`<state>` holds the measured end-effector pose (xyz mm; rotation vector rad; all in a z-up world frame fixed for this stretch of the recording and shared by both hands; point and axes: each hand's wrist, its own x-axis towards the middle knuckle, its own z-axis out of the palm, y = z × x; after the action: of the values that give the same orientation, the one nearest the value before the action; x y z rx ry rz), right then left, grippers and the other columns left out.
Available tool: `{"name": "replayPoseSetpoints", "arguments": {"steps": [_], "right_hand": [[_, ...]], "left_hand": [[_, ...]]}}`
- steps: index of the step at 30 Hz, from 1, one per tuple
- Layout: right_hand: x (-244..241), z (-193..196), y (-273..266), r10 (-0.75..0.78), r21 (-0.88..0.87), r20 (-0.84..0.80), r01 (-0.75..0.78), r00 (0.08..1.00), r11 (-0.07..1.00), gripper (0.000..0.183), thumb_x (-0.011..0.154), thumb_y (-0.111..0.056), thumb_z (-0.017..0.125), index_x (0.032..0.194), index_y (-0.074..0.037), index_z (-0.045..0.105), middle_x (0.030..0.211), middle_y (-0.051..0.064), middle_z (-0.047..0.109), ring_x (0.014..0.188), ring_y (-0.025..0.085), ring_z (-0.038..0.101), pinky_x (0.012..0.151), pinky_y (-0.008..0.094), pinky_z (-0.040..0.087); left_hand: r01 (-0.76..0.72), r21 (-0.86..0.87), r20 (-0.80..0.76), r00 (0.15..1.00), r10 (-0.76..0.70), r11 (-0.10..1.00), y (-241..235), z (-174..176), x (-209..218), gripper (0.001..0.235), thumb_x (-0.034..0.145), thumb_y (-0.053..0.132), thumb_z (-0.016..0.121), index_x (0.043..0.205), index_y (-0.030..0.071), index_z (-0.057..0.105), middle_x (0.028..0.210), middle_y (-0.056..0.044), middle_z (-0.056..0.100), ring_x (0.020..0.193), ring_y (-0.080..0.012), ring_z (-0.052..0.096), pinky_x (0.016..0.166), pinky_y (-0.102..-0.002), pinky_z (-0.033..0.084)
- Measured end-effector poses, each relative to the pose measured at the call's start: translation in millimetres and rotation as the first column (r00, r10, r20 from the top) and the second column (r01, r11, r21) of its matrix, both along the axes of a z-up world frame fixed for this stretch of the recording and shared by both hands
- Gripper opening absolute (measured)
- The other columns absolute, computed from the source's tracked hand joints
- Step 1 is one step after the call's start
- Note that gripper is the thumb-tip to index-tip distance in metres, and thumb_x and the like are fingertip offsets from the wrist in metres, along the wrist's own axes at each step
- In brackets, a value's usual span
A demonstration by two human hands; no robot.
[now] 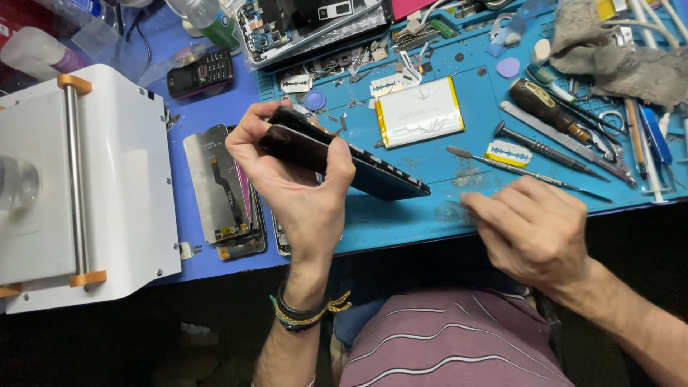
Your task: Dismantling a smartphone and removing the screen assembly from the frame using tools.
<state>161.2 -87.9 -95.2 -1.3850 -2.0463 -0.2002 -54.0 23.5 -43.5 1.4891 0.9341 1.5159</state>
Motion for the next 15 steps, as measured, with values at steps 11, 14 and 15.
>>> {"name": "replayPoseSetpoints", "arguments": {"steps": [11,14,15], "right_hand": [[36.0,19.3,-4.1,-0.413,-0.08,0.353,0.466,0.84,0.881,0.059,0.107,-0.021,0.085,0.157,0.008,0.075,0.142,0.026,0.051,0.122,0.036,0.055,0.094,0.041,0.053],[36.0,20.7,-7.9,-0.283,-0.081,0.128,0.294,0.951,0.952,0.06,0.097,0.0,0.094,0.148,0.025,0.076,0.16,0.038,0.038,0.144,0.058,0.055,0.122,0.06,0.057],[32.1,25.4,-5.5,-0.285,-0.083,0.125,0.296,0.95,0.951,0.06,0.097,0.0,0.094,0.148,0.025,0.076,0.16,0.038,0.038,0.144,0.058,0.055,0.122,0.06,0.057]], "left_hand": [[0.148,0.299,0.175,0.963,-0.206,0.943,-6.8,-9.6,-10.2,0.054,0.074,0.015,0.065,0.114,0.02,0.03,0.136,-0.002,0.037,0.126,-0.0233,0.052,0.103,-0.059,0.067],[0.162,0.348,0.225,0.942,-0.25,0.923,-18.6,4.6,-14.5,0.056,0.077,0.027,0.074,0.114,0.021,0.032,0.139,0.002,0.041,0.129,-0.0223,0.055,0.113,-0.063,0.061],[0.166,0.346,0.221,0.942,-0.252,0.924,-21.5,8.8,-14.5,0.056,0.077,0.027,0.074,0.114,0.021,0.032,0.139,0.002,0.041,0.129,-0.0223,0.055,0.113,-0.063,0.061]]}}
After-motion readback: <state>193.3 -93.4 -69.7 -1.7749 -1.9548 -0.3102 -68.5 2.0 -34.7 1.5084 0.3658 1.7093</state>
